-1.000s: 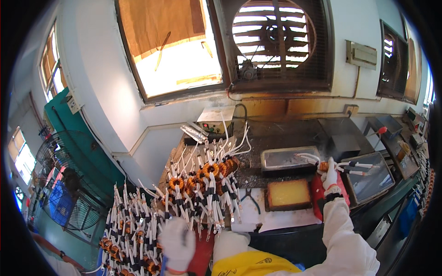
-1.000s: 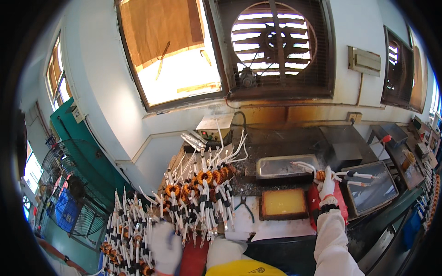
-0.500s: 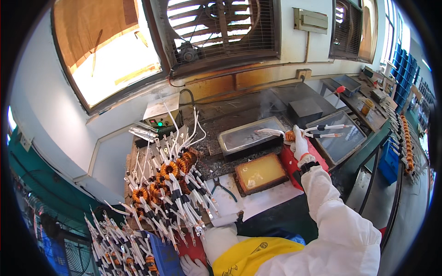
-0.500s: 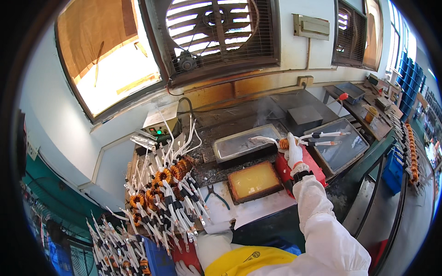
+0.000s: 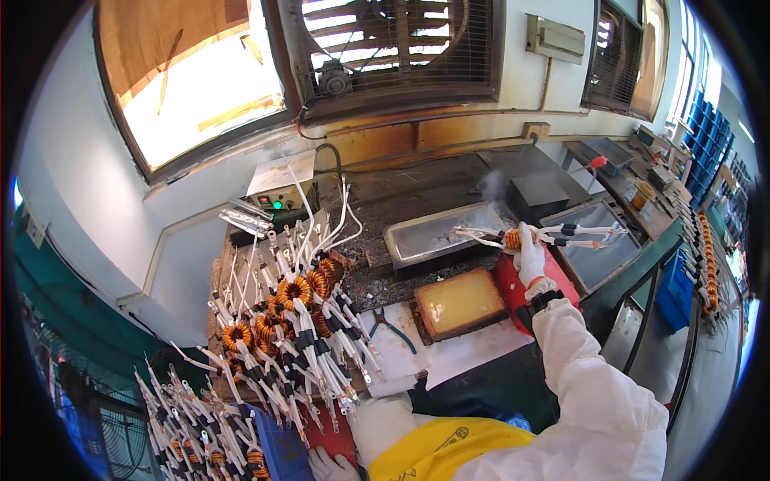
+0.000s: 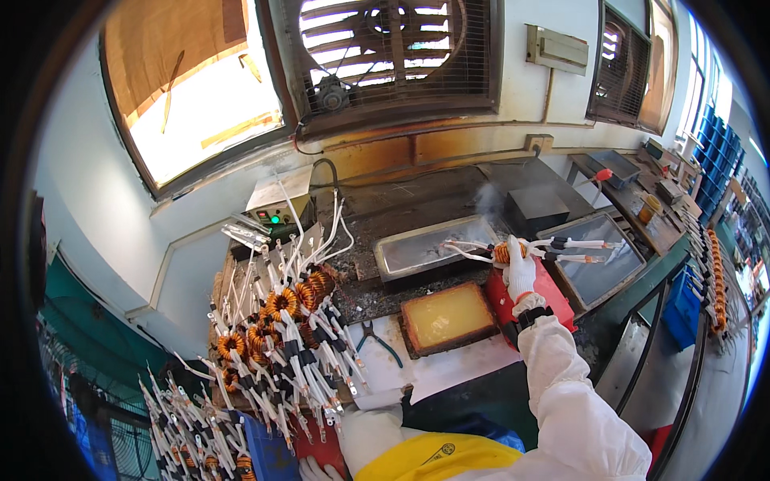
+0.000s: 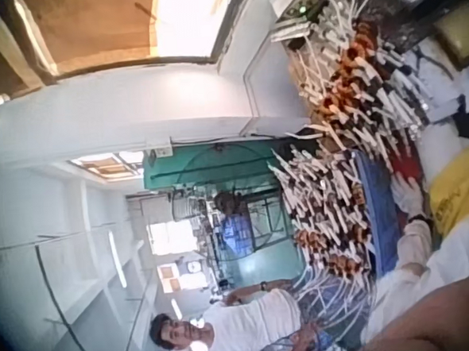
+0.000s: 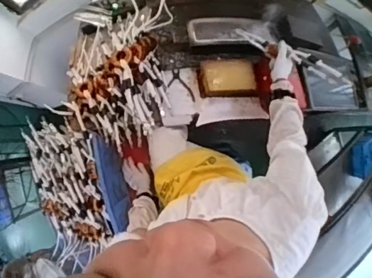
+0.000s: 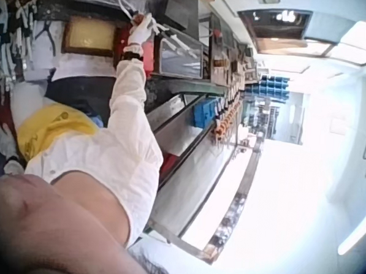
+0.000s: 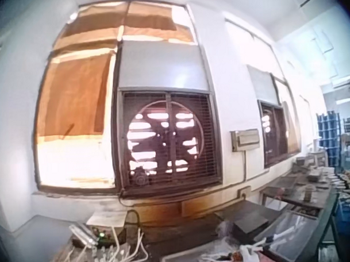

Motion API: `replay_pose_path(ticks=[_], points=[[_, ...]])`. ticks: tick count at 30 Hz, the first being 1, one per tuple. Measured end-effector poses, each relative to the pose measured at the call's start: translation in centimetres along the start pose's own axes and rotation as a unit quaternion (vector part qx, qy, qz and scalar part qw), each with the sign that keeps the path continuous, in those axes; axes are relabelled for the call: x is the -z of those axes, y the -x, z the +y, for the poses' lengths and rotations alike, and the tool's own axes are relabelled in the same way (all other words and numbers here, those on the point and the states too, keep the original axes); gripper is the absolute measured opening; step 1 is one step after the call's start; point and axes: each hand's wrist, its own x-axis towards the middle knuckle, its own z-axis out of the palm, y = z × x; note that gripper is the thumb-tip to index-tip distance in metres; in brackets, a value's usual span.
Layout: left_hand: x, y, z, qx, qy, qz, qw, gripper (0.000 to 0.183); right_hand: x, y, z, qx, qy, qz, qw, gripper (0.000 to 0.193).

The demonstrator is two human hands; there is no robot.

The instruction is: Dipping the wire leads of electrical components into a heated solder bath for tinning.

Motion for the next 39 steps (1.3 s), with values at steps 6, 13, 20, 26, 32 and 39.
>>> replay_pose_path(ticks=[6,13,20,26,32,39], points=[[-0.7,0.6,-0.5,0.022,-0.009,-0.008,1.000,0.047,-0.6,0.8,-0.1,0.002,0.074,0.029,0.997,0.041],[-2.8,1.4,-1.6,0.008,-0.014,0.005,1.000,0.047,0.0,-0.4,1.4,0.057,0.131,0.051,0.988,0.041],[-2.4,1.2,-1.3,0.011,-0.016,0.015,1.000,0.046,-0.8,0.6,0.8,0.057,0.119,0.050,0.990,0.041],[-2.7,1.1,-1.3,0.002,-0.019,0.020,1.000,0.045,0.1,-1.4,2.7,0.107,0.085,0.053,0.989,0.038],[-2.5,1.2,-1.4,0.008,-0.022,0.020,1.000,0.045,-0.6,-0.2,2.0,0.128,0.165,0.052,0.977,0.038],[-2.6,1.2,-1.3,0.009,-0.021,0.013,1.000,0.046,0.1,-1.0,2.5,0.133,0.217,0.076,0.964,0.040]])
